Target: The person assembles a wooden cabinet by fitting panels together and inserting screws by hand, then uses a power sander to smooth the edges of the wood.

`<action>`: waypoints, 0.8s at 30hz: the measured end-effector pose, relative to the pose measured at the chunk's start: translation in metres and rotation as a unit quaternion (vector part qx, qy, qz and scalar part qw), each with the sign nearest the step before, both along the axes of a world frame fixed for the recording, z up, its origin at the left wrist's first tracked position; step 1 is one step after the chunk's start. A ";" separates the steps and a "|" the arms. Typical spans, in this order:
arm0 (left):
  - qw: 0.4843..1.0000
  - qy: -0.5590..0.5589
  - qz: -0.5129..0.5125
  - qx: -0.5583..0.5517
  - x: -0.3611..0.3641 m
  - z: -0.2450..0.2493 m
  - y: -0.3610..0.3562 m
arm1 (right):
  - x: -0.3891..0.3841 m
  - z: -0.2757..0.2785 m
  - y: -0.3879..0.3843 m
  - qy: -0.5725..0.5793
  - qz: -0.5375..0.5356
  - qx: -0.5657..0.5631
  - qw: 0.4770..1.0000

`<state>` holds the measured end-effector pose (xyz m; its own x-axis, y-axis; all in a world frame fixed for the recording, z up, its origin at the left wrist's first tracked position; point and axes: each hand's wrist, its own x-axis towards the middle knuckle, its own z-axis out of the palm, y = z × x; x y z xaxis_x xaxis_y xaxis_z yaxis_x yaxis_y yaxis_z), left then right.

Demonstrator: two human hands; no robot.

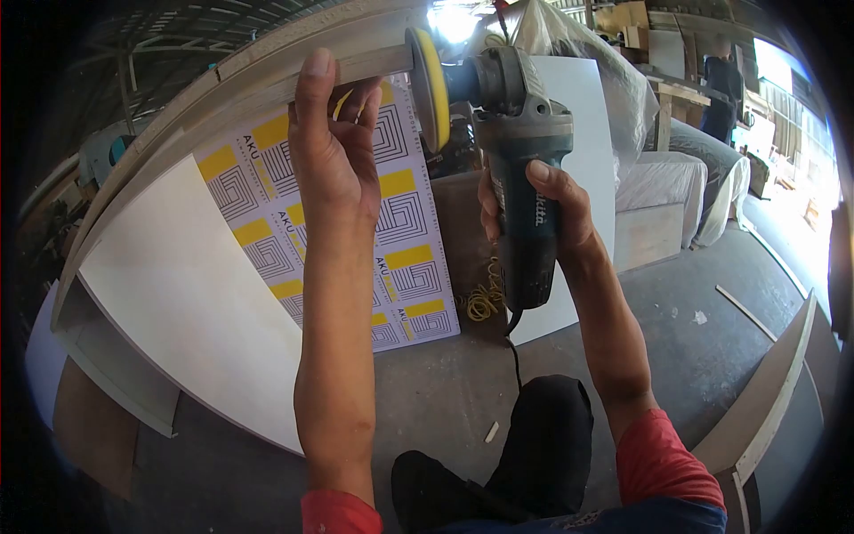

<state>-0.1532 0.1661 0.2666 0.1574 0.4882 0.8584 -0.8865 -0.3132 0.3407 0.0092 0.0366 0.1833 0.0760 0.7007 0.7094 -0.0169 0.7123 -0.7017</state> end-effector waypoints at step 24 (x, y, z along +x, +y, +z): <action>0.995 0.051 0.023 -0.077 -0.004 0.009 -0.014 | 0.001 0.000 0.017 0.019 -0.043 0.008 0.999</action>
<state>-0.1574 0.1524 0.2754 0.2144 0.6213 0.7536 -0.8307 -0.2898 0.4753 0.0098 0.0534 0.1829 0.1619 0.6795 0.7156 0.0192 0.7229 -0.6907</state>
